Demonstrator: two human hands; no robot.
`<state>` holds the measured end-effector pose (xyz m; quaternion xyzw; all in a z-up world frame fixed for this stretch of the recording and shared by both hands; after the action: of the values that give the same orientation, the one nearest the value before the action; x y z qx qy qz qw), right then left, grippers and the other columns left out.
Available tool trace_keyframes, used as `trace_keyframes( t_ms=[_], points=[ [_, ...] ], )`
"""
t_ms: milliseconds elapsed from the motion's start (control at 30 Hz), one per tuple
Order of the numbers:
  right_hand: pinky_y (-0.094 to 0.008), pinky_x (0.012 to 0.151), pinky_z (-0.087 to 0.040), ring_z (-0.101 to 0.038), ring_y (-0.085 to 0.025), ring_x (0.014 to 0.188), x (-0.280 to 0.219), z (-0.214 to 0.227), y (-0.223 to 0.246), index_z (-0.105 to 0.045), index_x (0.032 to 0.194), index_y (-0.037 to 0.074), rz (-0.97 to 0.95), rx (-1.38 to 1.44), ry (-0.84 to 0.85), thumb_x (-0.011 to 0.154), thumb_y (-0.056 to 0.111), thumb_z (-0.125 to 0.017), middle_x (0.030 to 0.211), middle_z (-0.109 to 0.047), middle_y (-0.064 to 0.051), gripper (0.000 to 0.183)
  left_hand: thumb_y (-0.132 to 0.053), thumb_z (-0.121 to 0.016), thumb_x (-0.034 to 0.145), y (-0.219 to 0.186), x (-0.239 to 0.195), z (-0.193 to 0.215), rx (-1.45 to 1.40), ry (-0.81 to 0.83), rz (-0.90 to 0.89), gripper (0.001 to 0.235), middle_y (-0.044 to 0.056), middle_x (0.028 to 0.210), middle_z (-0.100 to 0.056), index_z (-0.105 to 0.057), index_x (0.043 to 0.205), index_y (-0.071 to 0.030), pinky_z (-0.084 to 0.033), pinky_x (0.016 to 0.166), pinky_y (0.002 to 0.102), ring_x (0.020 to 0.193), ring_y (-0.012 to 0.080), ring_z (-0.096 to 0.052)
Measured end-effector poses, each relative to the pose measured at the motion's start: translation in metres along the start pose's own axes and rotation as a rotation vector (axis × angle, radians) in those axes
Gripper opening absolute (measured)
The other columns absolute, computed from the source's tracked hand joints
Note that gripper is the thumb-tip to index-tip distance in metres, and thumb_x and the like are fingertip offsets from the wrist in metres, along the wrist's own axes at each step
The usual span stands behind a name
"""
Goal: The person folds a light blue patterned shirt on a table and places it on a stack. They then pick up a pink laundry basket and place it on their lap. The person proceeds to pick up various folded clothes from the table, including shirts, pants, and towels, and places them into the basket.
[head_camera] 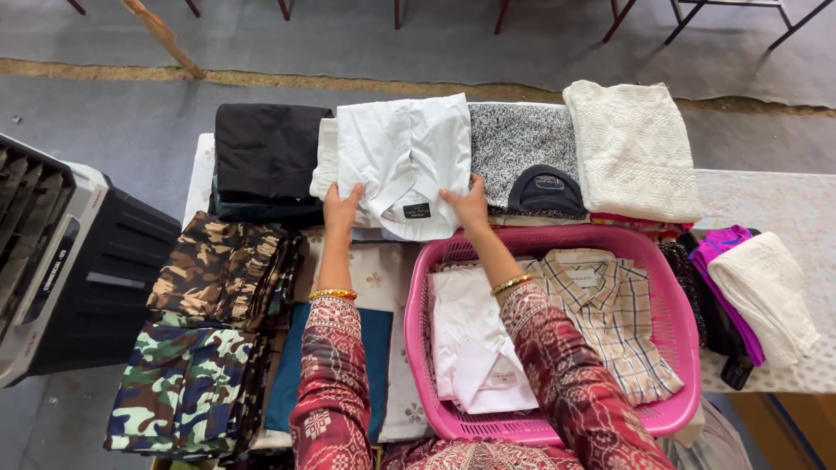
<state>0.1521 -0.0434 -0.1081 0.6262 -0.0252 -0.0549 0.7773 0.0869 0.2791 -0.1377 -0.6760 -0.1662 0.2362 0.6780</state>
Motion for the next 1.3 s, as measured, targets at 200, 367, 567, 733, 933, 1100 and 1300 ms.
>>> trace_keyframes(
  t_ms=[200, 367, 567, 733, 933, 1100, 1300],
  points=[
    [-0.035, 0.086, -0.057, -0.074, -0.021, 0.089, 0.02, 0.007, 0.03, -0.07, 0.115, -0.003, -0.189, 0.169, 0.225, 0.081, 0.008, -0.079, 0.105, -0.078, -0.012, 0.036, -0.021, -0.078, 0.086, -0.034, 0.003, 0.004, 0.043, 0.05, 0.03, 0.04, 0.007, 0.104, -0.076, -0.069, 0.119, 0.0, -0.054, 0.079, 0.032, 0.089, 0.0152, -0.068],
    [-0.036, 0.079, -0.062, -0.077, -0.022, 0.086, -0.006, 0.018, 0.017, -0.071, 0.114, 0.0, -0.15, 0.054, 0.223, 0.08, 0.016, -0.078, 0.104, -0.079, -0.014, 0.038, -0.018, -0.077, 0.085, -0.01, -0.003, 0.009, -0.18, 0.097, 0.043, 0.043, 0.008, 0.105, -0.075, -0.067, 0.122, 0.002, -0.055, 0.08, 0.034, 0.089, 0.0187, -0.068],
    [-0.05, 0.087, -0.053, -0.066, -0.044, 0.101, -0.061, 0.021, 0.007, -0.066, 0.112, 0.0, 0.326, -0.659, 0.006, 0.08, 0.028, -0.084, 0.108, -0.069, -0.027, 0.046, -0.026, -0.084, 0.085, 0.053, -0.025, 0.022, 0.238, -0.107, 0.038, 0.052, 0.016, 0.121, -0.062, -0.064, 0.125, 0.0, -0.051, 0.086, 0.038, 0.103, 0.0239, -0.061],
    [-0.051, 0.088, -0.051, -0.063, -0.047, 0.106, -0.049, 0.029, 0.007, -0.055, 0.122, -0.001, 0.271, -0.566, 0.018, 0.08, 0.031, -0.083, 0.116, -0.065, -0.029, 0.059, -0.036, -0.084, 0.082, 0.061, -0.025, 0.005, -0.125, 0.03, 0.24, 0.061, 0.013, 0.12, -0.069, -0.058, 0.126, -0.001, -0.053, 0.087, 0.035, 0.104, 0.0196, -0.064],
    [-0.043, 0.096, -0.052, -0.068, -0.039, 0.11, -0.021, 0.02, -0.013, -0.053, 0.126, -0.002, 0.006, -0.436, 0.178, 0.078, 0.031, -0.086, 0.117, -0.07, -0.025, 0.067, -0.033, -0.087, 0.08, 0.03, -0.02, -0.022, -0.16, 0.209, 0.328, 0.063, 0.011, 0.112, -0.074, -0.068, 0.127, 0.004, -0.053, 0.08, 0.034, 0.092, 0.019, -0.068],
    [-0.035, 0.093, -0.054, -0.07, -0.023, 0.105, -0.017, 0.005, -0.02, -0.057, 0.13, -0.002, -0.065, 0.056, 0.259, 0.075, 0.011, -0.082, 0.119, -0.072, -0.015, 0.062, -0.025, -0.087, 0.077, -0.005, -0.027, -0.03, -0.302, 0.299, 0.395, 0.064, 0.011, 0.112, -0.075, -0.064, 0.129, 0.004, -0.058, 0.081, 0.038, 0.094, 0.0222, -0.072],
    [-0.033, 0.096, -0.052, -0.07, -0.02, 0.105, -0.023, 0.006, -0.005, -0.064, 0.127, -0.005, -0.239, 0.251, 0.245, 0.079, 0.01, -0.083, 0.12, -0.074, -0.015, 0.054, -0.012, -0.074, 0.086, -0.007, -0.006, -0.033, -0.416, 0.423, 0.413, 0.053, 0.011, 0.113, -0.073, -0.057, 0.134, 0.002, -0.06, 0.079, 0.039, 0.095, 0.023, -0.073]
  ],
)
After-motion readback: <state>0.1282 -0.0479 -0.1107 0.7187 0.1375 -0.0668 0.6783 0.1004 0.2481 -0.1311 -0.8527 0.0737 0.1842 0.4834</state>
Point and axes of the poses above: each hand's wrist, its own x-axis towards the middle knuckle, its own z-axis out of the back of the hand, y = z × x, the point moved 8 cm from there along x, towards the middle knuckle
